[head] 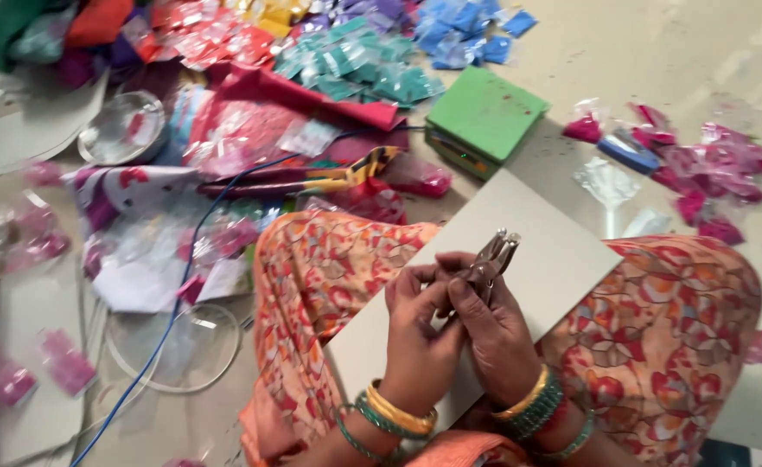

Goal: The person staples small plastic packets of colored powder onto a cardboard display header.

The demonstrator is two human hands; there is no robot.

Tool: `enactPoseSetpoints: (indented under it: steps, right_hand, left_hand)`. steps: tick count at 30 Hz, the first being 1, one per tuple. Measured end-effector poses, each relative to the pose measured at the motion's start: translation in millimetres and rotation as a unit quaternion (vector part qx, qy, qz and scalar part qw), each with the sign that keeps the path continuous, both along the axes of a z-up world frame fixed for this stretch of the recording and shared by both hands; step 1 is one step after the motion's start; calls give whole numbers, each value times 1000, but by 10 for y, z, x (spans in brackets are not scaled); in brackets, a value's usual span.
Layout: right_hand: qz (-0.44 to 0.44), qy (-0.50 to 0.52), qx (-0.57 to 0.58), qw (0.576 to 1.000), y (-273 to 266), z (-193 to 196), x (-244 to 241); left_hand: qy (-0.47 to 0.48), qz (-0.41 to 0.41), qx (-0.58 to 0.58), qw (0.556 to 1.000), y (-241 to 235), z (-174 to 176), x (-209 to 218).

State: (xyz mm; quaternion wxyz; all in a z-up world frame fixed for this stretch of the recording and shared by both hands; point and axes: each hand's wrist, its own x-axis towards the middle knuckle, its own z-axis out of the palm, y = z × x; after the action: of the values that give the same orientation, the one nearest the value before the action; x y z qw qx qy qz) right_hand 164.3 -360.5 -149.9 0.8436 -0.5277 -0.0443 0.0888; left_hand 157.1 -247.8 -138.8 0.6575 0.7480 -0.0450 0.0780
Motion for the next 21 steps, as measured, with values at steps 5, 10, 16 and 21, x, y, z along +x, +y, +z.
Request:
enactPoseSetpoints:
  steps: [5, 10, 16, 21]
  right_hand:
    - [-116, 54, 169, 977, -55, -126, -29]
    - [-87, 78, 201, 973, -216, -166, -8]
    - [-7, 39, 172, 984, -331, -74, 3]
    - [12, 9, 169, 986, -640, -26, -51]
  left_hand:
    - [-114, -47, 103, 987, 48, 195, -69]
    - [-16, -46, 24, 999, 386, 156, 261]
    - [-9, -94, 239, 966, 351, -70, 1086]
    - [142, -172, 229, 948, 163, -183, 1124]
